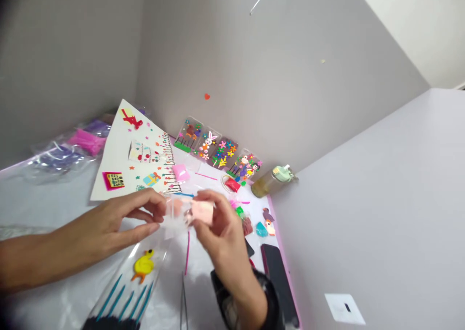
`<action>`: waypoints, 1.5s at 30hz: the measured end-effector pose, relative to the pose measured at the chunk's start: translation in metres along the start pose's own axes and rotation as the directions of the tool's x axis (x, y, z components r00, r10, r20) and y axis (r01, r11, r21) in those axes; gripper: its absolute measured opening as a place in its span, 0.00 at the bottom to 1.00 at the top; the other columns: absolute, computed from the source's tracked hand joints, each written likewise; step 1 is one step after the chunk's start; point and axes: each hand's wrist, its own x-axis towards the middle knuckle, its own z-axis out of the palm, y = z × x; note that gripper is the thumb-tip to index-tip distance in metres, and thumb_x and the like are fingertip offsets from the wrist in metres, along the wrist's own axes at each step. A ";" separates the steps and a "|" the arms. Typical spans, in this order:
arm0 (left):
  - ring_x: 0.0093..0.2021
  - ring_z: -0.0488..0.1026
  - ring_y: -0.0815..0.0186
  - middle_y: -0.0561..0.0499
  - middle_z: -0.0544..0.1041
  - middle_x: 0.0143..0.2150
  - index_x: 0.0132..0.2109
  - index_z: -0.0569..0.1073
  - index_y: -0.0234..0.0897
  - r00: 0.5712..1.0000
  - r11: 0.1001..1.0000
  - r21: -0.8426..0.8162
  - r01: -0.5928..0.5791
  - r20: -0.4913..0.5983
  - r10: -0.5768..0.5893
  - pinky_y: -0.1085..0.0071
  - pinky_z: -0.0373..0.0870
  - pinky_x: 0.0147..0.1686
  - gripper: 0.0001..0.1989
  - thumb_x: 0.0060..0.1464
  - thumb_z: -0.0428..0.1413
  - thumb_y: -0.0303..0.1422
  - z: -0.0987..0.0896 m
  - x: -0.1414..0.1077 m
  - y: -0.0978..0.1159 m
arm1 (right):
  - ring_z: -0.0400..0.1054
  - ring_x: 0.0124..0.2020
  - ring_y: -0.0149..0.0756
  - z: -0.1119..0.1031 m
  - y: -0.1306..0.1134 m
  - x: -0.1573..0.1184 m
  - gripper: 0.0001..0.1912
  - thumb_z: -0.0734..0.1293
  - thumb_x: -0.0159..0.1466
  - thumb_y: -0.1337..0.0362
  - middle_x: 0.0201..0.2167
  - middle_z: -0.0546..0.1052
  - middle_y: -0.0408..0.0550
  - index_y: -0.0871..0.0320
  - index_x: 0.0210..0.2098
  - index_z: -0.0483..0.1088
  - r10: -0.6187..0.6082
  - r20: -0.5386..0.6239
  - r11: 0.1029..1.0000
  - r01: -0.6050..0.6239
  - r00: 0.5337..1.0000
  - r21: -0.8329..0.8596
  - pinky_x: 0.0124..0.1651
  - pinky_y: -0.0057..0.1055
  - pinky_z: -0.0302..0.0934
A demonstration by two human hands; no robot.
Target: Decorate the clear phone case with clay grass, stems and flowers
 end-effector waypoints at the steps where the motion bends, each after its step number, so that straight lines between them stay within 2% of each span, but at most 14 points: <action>1: 0.51 0.81 0.60 0.55 0.83 0.48 0.48 0.79 0.46 1.000 1.000 -0.025 0.017 0.020 -0.017 0.63 0.77 0.56 0.07 0.68 0.59 0.41 0.005 -0.002 -0.001 | 0.80 0.45 0.40 0.008 0.000 -0.017 0.13 0.79 0.68 0.64 0.46 0.84 0.44 0.46 0.51 0.82 0.036 -0.047 0.997 -0.032 0.998 0.071 0.45 0.32 0.76; 4: 0.48 0.81 0.60 0.55 0.84 0.46 0.44 0.80 0.45 0.994 0.994 -0.072 0.078 0.083 -0.072 0.65 0.76 0.51 0.10 0.69 0.59 0.44 0.014 -0.007 -0.001 | 0.79 0.41 0.40 0.024 0.009 -0.055 0.12 0.82 0.67 0.61 0.41 0.85 0.45 0.47 0.49 0.83 0.174 -0.100 0.957 -0.144 0.980 0.252 0.43 0.33 0.76; 7: 0.42 0.77 0.62 0.55 0.82 0.39 0.40 0.80 0.43 0.988 0.987 -0.104 0.124 0.100 -0.114 0.67 0.73 0.45 0.13 0.68 0.60 0.47 0.020 -0.011 -0.002 | 0.79 0.42 0.42 0.030 0.021 -0.075 0.20 0.85 0.64 0.56 0.43 0.86 0.46 0.48 0.52 0.82 0.264 -0.110 0.915 -0.213 0.958 0.343 0.45 0.34 0.75; 13: 0.32 0.69 0.66 0.57 0.75 0.32 0.38 0.75 0.42 0.930 0.925 -0.241 0.293 0.296 -0.217 0.72 0.65 0.30 0.16 0.62 0.65 0.49 0.029 -0.011 -0.017 | 0.69 0.30 0.32 0.032 0.027 -0.082 0.20 0.86 0.63 0.48 0.30 0.80 0.41 0.54 0.41 0.82 0.368 -0.067 0.882 -0.325 0.927 0.341 0.37 0.28 0.65; 15: 0.31 0.68 0.67 0.57 0.74 0.30 0.36 0.74 0.41 0.920 0.915 -0.268 0.302 0.333 -0.207 0.73 0.64 0.31 0.18 0.60 0.67 0.50 0.029 -0.009 -0.020 | 0.71 0.30 0.34 0.031 0.027 -0.083 0.22 0.84 0.65 0.44 0.29 0.81 0.42 0.54 0.44 0.82 0.360 -0.044 0.882 -0.325 0.932 0.340 0.37 0.29 0.67; 17: 0.30 0.67 0.67 0.58 0.73 0.29 0.35 0.73 0.41 0.918 0.912 -0.272 0.306 0.338 -0.207 0.72 0.63 0.32 0.20 0.59 0.67 0.51 0.029 -0.007 -0.021 | 0.78 0.38 0.41 0.030 0.028 -0.086 0.23 0.81 0.67 0.42 0.37 0.85 0.46 0.52 0.51 0.82 0.278 -0.111 0.935 -0.242 0.954 0.258 0.43 0.34 0.72; 20: 0.30 0.66 0.67 0.58 0.71 0.29 0.36 0.72 0.42 0.922 0.909 -0.264 0.321 0.306 -0.237 0.71 0.63 0.31 0.21 0.59 0.67 0.53 0.032 -0.009 -0.021 | 0.79 0.57 0.51 0.029 0.029 -0.094 0.18 0.81 0.69 0.47 0.55 0.84 0.51 0.47 0.52 0.81 -0.075 -0.323 0.991 0.035 0.944 -0.128 0.59 0.44 0.73; 21: 0.30 0.65 0.66 0.58 0.70 0.30 0.36 0.72 0.42 0.928 0.915 -0.258 0.309 0.292 -0.231 0.71 0.62 0.31 0.21 0.59 0.67 0.52 0.034 -0.010 -0.020 | 0.78 0.58 0.52 0.029 0.028 -0.096 0.16 0.82 0.69 0.49 0.56 0.83 0.52 0.46 0.50 0.81 -0.199 -0.322 0.959 0.116 0.926 -0.260 0.61 0.45 0.72; 23: 0.31 0.64 0.66 0.59 0.70 0.30 0.34 0.72 0.41 0.943 0.932 -0.253 0.260 0.276 -0.188 0.70 0.63 0.33 0.19 0.58 0.67 0.49 0.039 -0.014 -0.017 | 0.79 0.50 0.49 0.033 0.026 -0.099 0.12 0.82 0.69 0.51 0.49 0.83 0.50 0.47 0.45 0.81 -0.325 -0.214 0.892 0.224 0.921 -0.393 0.53 0.42 0.74; 26: 0.32 0.65 0.66 0.59 0.72 0.29 0.31 0.72 0.41 0.945 0.933 -0.274 0.232 0.291 -0.150 0.69 0.64 0.37 0.15 0.55 0.67 0.43 0.046 -0.019 -0.008 | 0.75 0.33 0.42 0.041 0.022 -0.098 0.09 0.76 0.76 0.52 0.32 0.81 0.45 0.48 0.41 0.81 -0.336 -0.096 0.893 0.285 0.937 -0.348 0.35 0.34 0.69; 28: 0.34 0.67 0.65 0.59 0.75 0.30 0.33 0.73 0.42 0.927 0.916 -0.288 0.279 0.331 -0.178 0.69 0.65 0.39 0.12 0.54 0.67 0.42 0.046 -0.021 -0.001 | 0.73 0.28 0.40 0.043 0.018 -0.096 0.12 0.72 0.79 0.53 0.27 0.81 0.43 0.48 0.39 0.81 -0.344 -0.076 0.905 0.309 0.936 -0.291 0.31 0.33 0.66; 33: 0.34 0.66 0.65 0.60 0.72 0.30 0.32 0.72 0.42 0.935 0.940 -0.257 0.226 0.326 -0.136 0.69 0.64 0.40 0.12 0.56 0.65 0.41 0.042 -0.022 0.012 | 0.75 0.27 0.39 0.031 0.007 -0.091 0.11 0.74 0.78 0.54 0.27 0.85 0.42 0.47 0.38 0.83 -0.301 0.042 0.920 0.302 0.953 -0.251 0.30 0.33 0.68; 37: 0.34 0.64 0.65 0.60 0.71 0.30 0.32 0.70 0.42 0.928 0.943 -0.235 0.237 0.341 -0.149 0.68 0.62 0.39 0.14 0.57 0.65 0.43 0.043 -0.023 0.014 | 0.74 0.25 0.36 0.027 0.005 -0.092 0.14 0.75 0.77 0.56 0.25 0.83 0.41 0.50 0.34 0.79 -0.277 -0.015 0.924 0.262 0.961 -0.277 0.29 0.31 0.66; 45: 0.36 0.66 0.64 0.58 0.72 0.33 0.35 0.70 0.42 0.939 0.986 -0.104 0.134 0.331 -0.093 0.66 0.61 0.39 0.13 0.65 0.59 0.44 0.043 -0.023 0.002 | 0.70 0.24 0.35 0.031 0.003 -0.093 0.12 0.72 0.69 0.73 0.23 0.78 0.38 0.51 0.32 0.72 -0.400 -0.056 0.823 0.332 0.915 -0.461 0.30 0.33 0.64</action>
